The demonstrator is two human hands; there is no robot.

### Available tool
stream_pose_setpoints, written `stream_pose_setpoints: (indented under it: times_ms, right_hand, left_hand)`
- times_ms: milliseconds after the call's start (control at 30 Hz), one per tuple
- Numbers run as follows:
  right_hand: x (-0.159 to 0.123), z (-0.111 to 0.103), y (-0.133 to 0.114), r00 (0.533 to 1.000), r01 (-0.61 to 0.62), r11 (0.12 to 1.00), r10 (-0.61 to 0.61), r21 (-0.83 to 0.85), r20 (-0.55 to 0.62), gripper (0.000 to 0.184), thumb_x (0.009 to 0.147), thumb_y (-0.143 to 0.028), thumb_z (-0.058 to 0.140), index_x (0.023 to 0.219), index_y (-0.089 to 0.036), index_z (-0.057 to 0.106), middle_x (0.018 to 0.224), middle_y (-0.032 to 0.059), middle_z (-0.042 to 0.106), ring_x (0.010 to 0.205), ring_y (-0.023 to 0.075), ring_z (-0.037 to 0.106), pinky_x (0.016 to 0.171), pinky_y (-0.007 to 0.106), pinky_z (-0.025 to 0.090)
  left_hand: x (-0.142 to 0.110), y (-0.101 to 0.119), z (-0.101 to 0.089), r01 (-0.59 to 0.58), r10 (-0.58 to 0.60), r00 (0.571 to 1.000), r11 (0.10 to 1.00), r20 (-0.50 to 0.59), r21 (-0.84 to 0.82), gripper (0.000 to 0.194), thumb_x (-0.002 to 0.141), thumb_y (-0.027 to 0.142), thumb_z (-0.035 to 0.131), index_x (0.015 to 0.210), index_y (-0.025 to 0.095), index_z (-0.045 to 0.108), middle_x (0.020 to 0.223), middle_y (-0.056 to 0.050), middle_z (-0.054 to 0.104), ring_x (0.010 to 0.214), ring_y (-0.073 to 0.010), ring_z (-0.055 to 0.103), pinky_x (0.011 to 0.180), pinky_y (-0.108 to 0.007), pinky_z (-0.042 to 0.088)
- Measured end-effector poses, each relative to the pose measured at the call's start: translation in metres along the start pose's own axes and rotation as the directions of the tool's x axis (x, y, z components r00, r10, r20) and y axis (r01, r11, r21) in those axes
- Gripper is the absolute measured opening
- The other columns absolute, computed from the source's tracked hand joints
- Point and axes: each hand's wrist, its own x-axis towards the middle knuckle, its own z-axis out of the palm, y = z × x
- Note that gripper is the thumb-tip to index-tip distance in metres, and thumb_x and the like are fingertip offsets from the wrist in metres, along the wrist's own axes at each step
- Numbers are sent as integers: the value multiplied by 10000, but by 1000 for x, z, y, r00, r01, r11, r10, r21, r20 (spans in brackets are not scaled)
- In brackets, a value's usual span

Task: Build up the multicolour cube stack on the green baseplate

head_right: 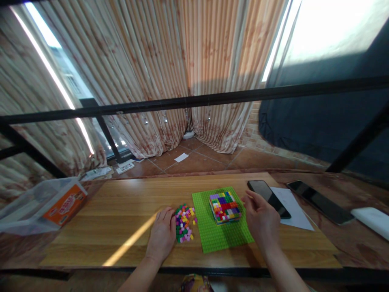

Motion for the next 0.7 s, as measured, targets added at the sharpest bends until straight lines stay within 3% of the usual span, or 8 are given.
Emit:
stream_pose_setpoints:
  times_ms: [67,167,233,333,400,500,700]
  right_hand:
    - [-8,-1,-9,999,54,998,-54,29,0,405,827,-461,474,1054,-178,655,858,86,732,747,217,690,640,298,501]
    - [-29,4,-28,974,202,979,-204,28,103,310,854,-413,476,1012,-221,659,911,64,727,768,194,681,660,281,506]
    - [-45,11,-39,902,354,932,-363,81,234,253,875,-358,463,986,-243,659,978,44,716,865,184,670,772,291,501]
    - [-66,24,-46,750,500,854,-509,142,423,235,897,-275,437,966,-251,660,962,31,707,887,171,657,817,294,489]
    - [-74,32,-46,684,521,838,-523,161,509,250,906,-236,415,973,-246,656,941,32,698,859,160,656,788,276,492]
    - [-81,43,-46,634,513,844,-497,159,593,265,915,-220,397,966,-238,657,908,36,681,822,154,653,748,260,490]
    - [-82,61,-61,635,491,860,-460,136,620,280,932,-230,379,958,-241,657,918,36,646,814,143,630,753,247,469]
  left_hand:
    - [0,0,0,0,0,1000,1000,-5,-1,228,877,175,435,1040,156,593,1131,-103,600,1100,-242,529,961,-443,469]
    - [-1,1,0,3,-3,1000,1000,-5,-14,231,874,165,433,1047,158,587,1134,-99,594,1095,-240,529,958,-439,471]
    - [-1,2,-1,8,-8,1000,1000,0,-21,234,873,162,434,1050,160,586,1133,-96,592,1096,-241,530,959,-445,467]
    - [0,4,-2,32,-31,999,999,20,-25,234,873,155,435,1048,154,591,1132,-99,594,1097,-239,529,970,-446,458]
    - [0,5,-3,46,-45,998,999,32,-26,236,873,152,435,1047,148,593,1139,-105,591,1102,-237,524,977,-441,453]
    - [0,6,-4,47,-46,998,998,34,-31,238,874,152,434,1052,147,592,1144,-109,588,1098,-235,525,977,-435,454]
    - [0,5,-2,31,-30,999,999,22,-21,237,877,153,431,1055,149,587,1133,-103,589,1092,-235,524,971,-438,458]
